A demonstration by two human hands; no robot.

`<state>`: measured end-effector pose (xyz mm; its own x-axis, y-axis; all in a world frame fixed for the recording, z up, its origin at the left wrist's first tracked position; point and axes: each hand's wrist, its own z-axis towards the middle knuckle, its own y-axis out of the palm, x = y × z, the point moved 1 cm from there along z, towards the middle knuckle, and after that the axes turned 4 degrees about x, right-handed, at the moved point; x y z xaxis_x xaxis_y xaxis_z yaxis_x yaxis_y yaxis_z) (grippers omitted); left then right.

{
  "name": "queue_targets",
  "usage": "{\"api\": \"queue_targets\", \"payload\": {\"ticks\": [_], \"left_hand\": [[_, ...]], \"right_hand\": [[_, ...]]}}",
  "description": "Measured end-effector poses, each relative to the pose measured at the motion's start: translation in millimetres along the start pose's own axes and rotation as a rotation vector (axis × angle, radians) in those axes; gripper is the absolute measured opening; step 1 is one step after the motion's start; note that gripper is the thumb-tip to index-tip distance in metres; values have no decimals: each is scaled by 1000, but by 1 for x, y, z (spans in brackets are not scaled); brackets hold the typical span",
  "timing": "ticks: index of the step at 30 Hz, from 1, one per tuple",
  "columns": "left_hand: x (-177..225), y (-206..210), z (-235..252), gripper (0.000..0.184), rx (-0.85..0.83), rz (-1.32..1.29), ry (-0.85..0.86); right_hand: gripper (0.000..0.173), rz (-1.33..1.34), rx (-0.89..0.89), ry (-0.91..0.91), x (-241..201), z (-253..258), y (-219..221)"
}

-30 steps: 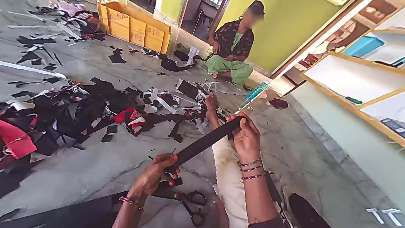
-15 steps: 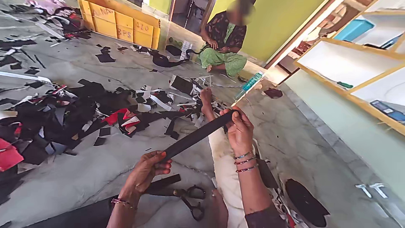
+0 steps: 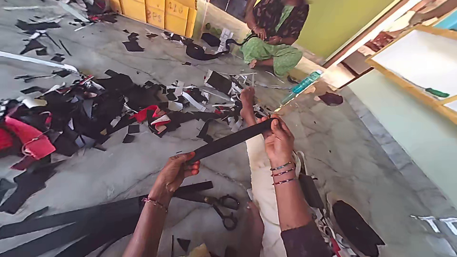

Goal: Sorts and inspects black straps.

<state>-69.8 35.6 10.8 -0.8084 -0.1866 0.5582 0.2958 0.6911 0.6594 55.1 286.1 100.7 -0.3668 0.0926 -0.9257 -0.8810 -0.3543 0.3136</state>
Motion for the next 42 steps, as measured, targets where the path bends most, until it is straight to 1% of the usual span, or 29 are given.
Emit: {"api": "queue_targets", "payload": {"ticks": [4,6,8,14,19,23,26,34,38,42], "left_hand": [[11,-1,-6,25,43,53,137],[16,1,-11,21,74,99,189],[18,0,-14,20,96,115,203],[17,-6,-4,22,188,62,136],[12,-10,4,16,245,40,90],[12,-12,4,6,274,20,90],[11,-13,4,7,289,16,75],[13,-10,3,17,239,-62,-8],[14,-8,1,15,209,-153,-46],[15,-7,0,17,180,-261,-48]], "right_hand": [[23,88,-2,244,34,5,-12],[20,119,-10,326,54,3,-17],[21,137,-5,378,69,-2,-20],[19,50,106,439,86,-16,-18],[24,-78,105,537,104,-21,-25],[26,-91,103,646,119,-33,-33],[26,-104,121,699,125,-39,-35],[27,-212,143,786,129,-38,-33],[28,-249,151,851,131,-41,-33],[31,-251,136,875,132,-44,-32]]}}
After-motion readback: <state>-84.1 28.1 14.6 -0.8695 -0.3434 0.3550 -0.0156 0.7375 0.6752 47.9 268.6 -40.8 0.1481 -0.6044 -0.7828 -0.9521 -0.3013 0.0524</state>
